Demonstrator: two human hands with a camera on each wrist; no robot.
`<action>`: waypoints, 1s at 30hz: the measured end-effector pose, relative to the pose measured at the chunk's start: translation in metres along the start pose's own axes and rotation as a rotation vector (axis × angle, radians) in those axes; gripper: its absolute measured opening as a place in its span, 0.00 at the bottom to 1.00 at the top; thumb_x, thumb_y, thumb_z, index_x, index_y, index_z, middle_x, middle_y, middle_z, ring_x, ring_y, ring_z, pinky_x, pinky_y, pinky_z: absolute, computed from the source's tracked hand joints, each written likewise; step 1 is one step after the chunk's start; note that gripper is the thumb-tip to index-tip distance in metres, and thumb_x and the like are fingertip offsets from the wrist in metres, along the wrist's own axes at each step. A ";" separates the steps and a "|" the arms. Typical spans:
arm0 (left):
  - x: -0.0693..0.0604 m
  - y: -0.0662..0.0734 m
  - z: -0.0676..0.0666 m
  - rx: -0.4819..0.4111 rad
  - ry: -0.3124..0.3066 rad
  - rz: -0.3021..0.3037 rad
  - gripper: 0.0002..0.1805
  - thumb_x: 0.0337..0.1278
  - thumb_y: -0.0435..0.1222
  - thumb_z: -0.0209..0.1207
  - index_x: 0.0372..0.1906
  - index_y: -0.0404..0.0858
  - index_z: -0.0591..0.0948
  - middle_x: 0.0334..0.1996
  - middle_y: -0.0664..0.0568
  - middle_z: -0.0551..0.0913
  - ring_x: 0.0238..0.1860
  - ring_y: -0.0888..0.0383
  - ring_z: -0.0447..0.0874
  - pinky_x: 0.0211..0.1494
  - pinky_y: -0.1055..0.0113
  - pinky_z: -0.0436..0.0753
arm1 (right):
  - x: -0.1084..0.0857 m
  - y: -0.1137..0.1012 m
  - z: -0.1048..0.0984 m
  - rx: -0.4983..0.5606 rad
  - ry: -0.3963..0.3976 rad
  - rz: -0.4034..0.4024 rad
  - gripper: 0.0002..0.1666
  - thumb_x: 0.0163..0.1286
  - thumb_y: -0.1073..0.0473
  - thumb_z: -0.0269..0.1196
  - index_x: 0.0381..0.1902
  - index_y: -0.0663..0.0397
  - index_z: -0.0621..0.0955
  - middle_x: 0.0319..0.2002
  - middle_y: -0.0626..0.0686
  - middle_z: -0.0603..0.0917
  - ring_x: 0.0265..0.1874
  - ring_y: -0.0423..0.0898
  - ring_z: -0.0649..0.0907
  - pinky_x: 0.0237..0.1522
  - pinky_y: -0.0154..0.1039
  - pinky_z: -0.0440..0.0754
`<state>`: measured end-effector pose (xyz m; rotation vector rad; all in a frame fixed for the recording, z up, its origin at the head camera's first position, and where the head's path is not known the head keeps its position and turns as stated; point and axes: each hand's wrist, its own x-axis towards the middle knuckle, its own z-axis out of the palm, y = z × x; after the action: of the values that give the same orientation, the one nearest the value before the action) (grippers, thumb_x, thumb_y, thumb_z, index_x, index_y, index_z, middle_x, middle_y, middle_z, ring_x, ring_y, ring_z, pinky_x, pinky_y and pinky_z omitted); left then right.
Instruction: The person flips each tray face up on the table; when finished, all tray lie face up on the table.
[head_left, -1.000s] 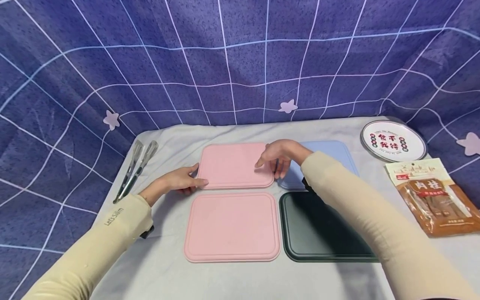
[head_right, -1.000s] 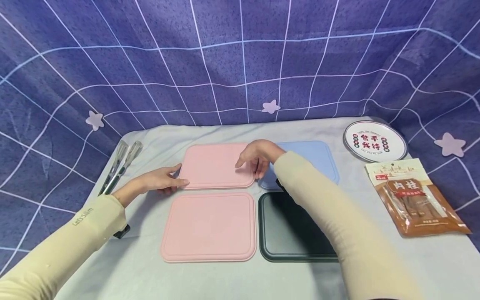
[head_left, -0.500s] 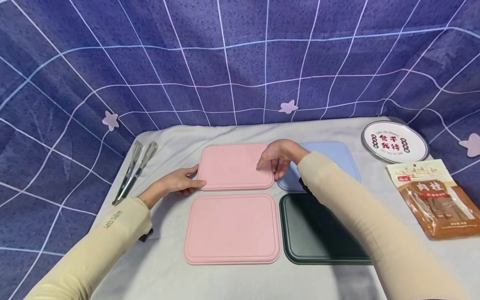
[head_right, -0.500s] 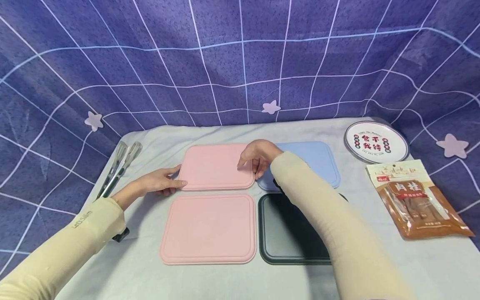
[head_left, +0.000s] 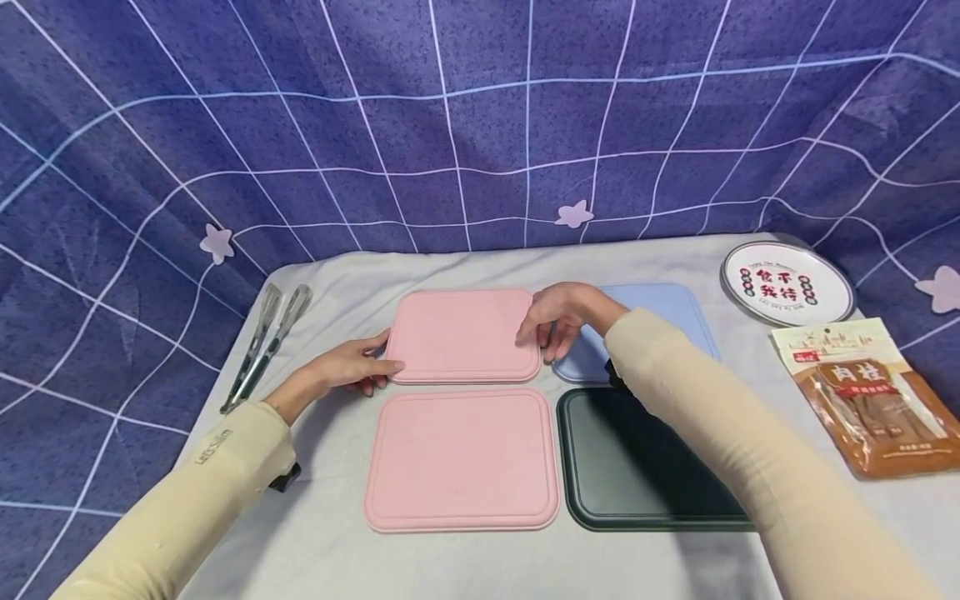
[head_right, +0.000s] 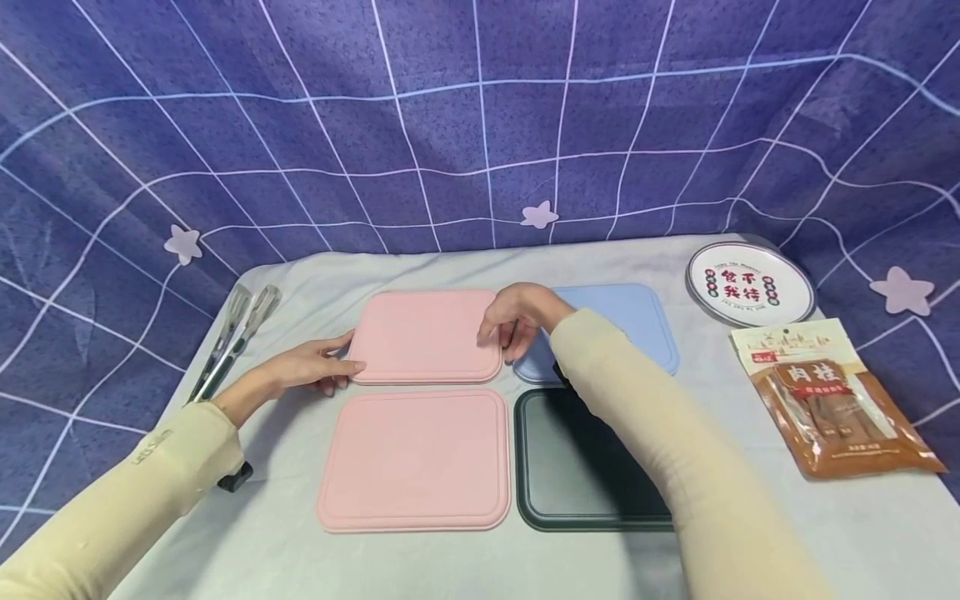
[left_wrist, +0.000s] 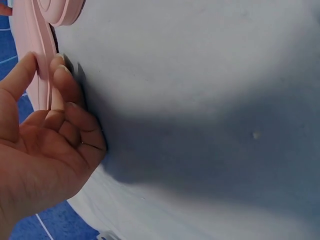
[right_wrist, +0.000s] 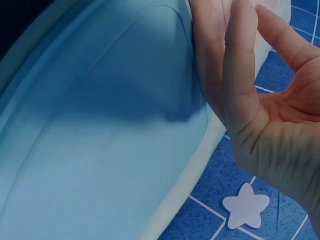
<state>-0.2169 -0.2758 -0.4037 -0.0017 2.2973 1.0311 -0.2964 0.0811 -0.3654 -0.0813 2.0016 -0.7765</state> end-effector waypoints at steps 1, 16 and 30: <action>0.000 -0.001 0.000 -0.010 0.000 -0.001 0.52 0.65 0.52 0.62 0.82 0.45 0.43 0.26 0.55 0.82 0.24 0.61 0.77 0.29 0.69 0.73 | 0.000 0.000 0.000 0.003 -0.001 -0.007 0.28 0.66 0.52 0.67 0.55 0.65 0.75 0.49 0.63 0.79 0.31 0.50 0.88 0.35 0.41 0.89; -0.001 -0.007 -0.003 -0.044 0.010 -0.007 0.52 0.64 0.54 0.62 0.82 0.55 0.41 0.29 0.56 0.85 0.27 0.61 0.81 0.32 0.68 0.70 | 0.001 0.014 -0.003 0.158 -0.006 -0.089 0.56 0.66 0.52 0.68 0.79 0.49 0.45 0.56 0.66 0.75 0.31 0.51 0.88 0.33 0.42 0.88; -0.004 -0.004 -0.006 -0.057 0.043 0.042 0.53 0.64 0.53 0.63 0.82 0.53 0.41 0.36 0.56 0.88 0.30 0.61 0.83 0.36 0.67 0.76 | 0.007 0.022 -0.001 0.268 0.034 -0.157 0.67 0.66 0.60 0.67 0.81 0.41 0.30 0.46 0.59 0.77 0.26 0.46 0.86 0.31 0.39 0.87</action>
<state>-0.2162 -0.2835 -0.4011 0.0018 2.3150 1.1274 -0.2954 0.0969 -0.3824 -0.0688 1.9208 -1.1470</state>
